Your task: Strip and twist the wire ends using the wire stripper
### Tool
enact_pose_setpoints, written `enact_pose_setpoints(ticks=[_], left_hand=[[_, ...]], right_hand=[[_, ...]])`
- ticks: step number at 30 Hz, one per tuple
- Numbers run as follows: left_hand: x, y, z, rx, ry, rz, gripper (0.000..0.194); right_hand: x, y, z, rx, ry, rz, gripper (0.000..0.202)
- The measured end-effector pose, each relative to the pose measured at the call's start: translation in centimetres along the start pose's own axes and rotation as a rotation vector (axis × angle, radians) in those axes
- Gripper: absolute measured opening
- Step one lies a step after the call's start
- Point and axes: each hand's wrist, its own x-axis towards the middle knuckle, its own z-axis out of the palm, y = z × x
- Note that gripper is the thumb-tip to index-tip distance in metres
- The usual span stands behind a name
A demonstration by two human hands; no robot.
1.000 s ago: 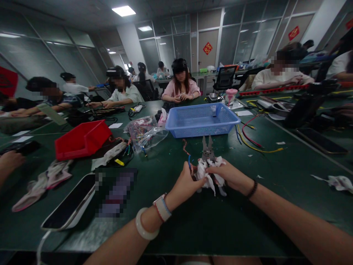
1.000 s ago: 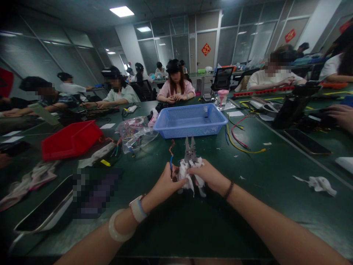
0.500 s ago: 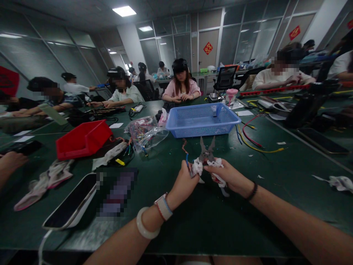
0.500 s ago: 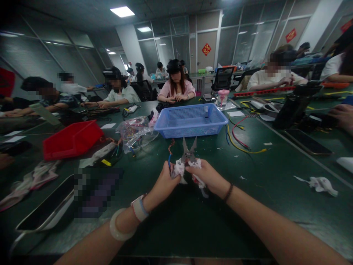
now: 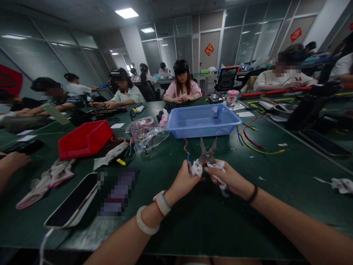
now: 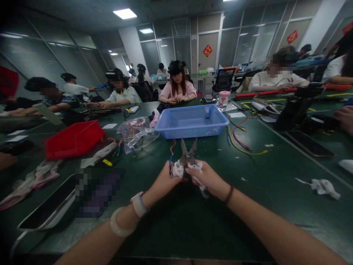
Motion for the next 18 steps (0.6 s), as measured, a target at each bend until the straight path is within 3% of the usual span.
enact_pose_setpoints(ticks=[8, 13, 18], left_hand=[[0.11, 0.16, -0.28, -0.047, -0.065, -0.048, 0.035], [0.33, 0.11, -0.37, -0.050, -0.051, -0.005, 0.035], [-0.01, 0.28, -0.59, -0.054, -0.114, 0.015, 0.028]], right_hand=[[0.02, -0.31, -0.15, 0.006, 0.008, 0.026, 0.033], [0.20, -0.79, -0.42, 0.024, 0.062, 0.059, 0.037], [0.33, -1.03, -0.77, 0.035, 0.077, 0.060, 0.037]])
